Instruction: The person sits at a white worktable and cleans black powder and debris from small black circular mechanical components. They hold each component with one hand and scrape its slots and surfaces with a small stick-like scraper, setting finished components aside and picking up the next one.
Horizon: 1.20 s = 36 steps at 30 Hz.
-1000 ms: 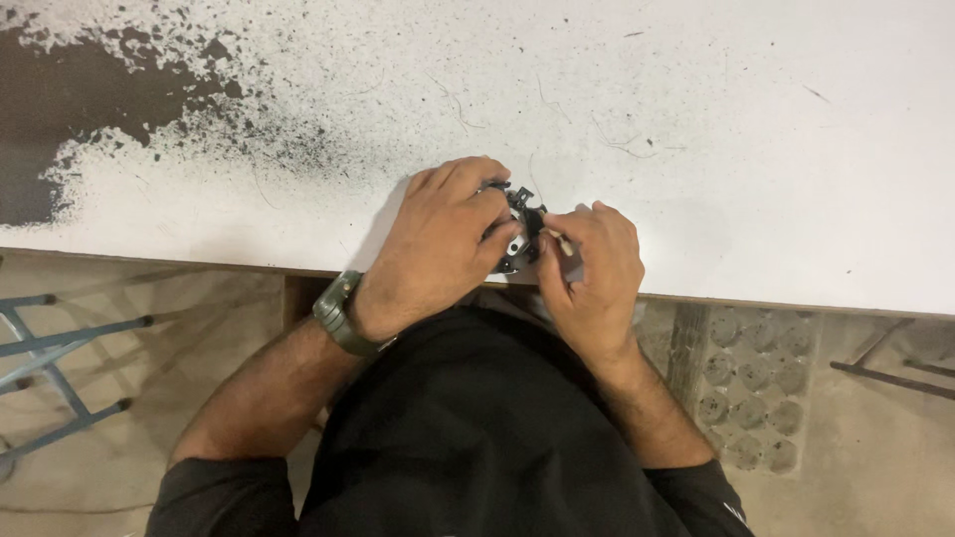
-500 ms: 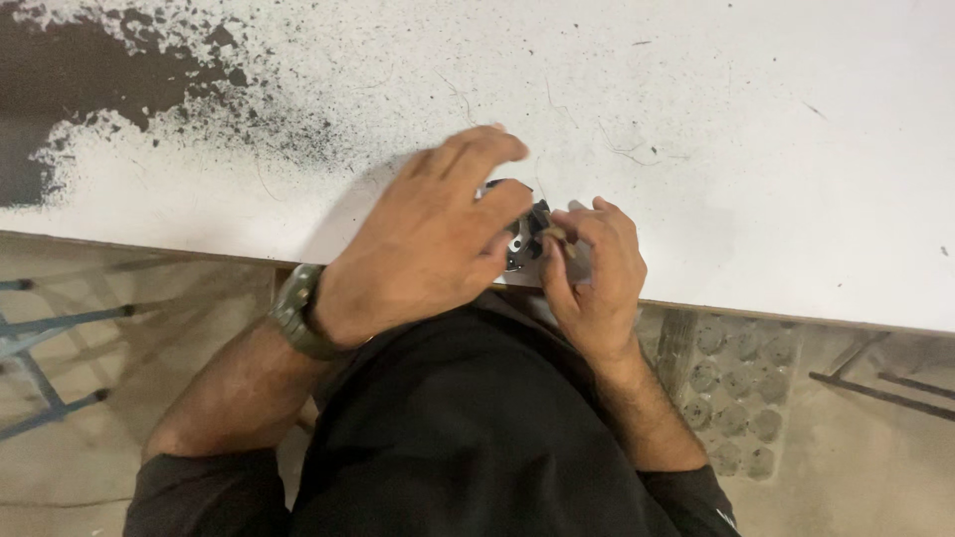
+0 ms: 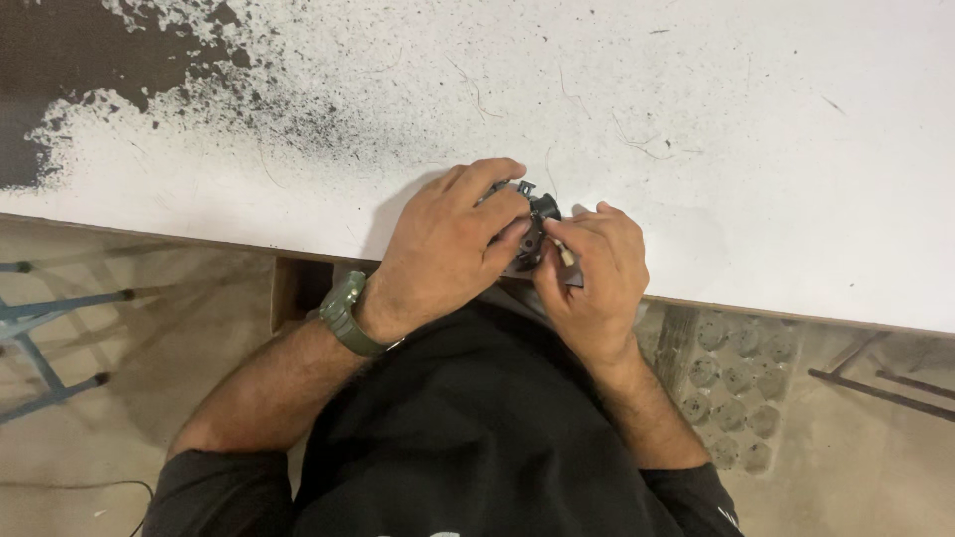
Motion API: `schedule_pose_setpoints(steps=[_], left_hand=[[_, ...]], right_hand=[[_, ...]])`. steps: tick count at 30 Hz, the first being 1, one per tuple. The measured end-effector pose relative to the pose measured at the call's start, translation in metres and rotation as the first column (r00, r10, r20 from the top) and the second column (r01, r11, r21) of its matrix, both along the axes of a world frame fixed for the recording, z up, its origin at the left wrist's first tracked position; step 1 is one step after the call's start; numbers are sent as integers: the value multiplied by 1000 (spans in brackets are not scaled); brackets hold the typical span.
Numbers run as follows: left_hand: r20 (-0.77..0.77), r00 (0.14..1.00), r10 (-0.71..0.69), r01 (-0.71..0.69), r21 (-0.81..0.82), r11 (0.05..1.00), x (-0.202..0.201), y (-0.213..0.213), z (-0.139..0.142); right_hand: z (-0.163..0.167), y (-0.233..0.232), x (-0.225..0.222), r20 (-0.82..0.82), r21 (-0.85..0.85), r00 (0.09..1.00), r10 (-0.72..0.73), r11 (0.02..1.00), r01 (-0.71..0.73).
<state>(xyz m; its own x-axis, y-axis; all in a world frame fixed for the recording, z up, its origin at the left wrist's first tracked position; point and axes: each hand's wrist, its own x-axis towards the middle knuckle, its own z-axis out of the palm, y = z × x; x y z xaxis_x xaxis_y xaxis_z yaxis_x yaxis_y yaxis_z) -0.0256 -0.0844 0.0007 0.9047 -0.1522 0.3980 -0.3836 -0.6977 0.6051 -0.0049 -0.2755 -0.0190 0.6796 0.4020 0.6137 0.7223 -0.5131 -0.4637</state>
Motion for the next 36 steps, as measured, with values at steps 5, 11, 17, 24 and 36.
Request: schedule_pose_setpoints(steps=[5,11,17,24,36], left_hand=[[49,999,-20,18,51,999,0,3,1],[-19,1000,6,-6,-19,1000,1,-6,-5],[32,996,82,-81,-8,997,3,-15,-16],[102,989,112,-113,7,994,1,-19,-28],[140,976,166,-157,-77,985,-5,-7,-8]], right_hand=[[13,2,-1,-71,-42,997,-19,999,16],[21,-5,3,-174,-55,985,7,998,-17],[10,-10,0,-129,68,990,61,996,-53],[7,-6,1,-35,12,997,64,998,-63],[19,-7,-3,-38,-14,999,33,999,-34]])
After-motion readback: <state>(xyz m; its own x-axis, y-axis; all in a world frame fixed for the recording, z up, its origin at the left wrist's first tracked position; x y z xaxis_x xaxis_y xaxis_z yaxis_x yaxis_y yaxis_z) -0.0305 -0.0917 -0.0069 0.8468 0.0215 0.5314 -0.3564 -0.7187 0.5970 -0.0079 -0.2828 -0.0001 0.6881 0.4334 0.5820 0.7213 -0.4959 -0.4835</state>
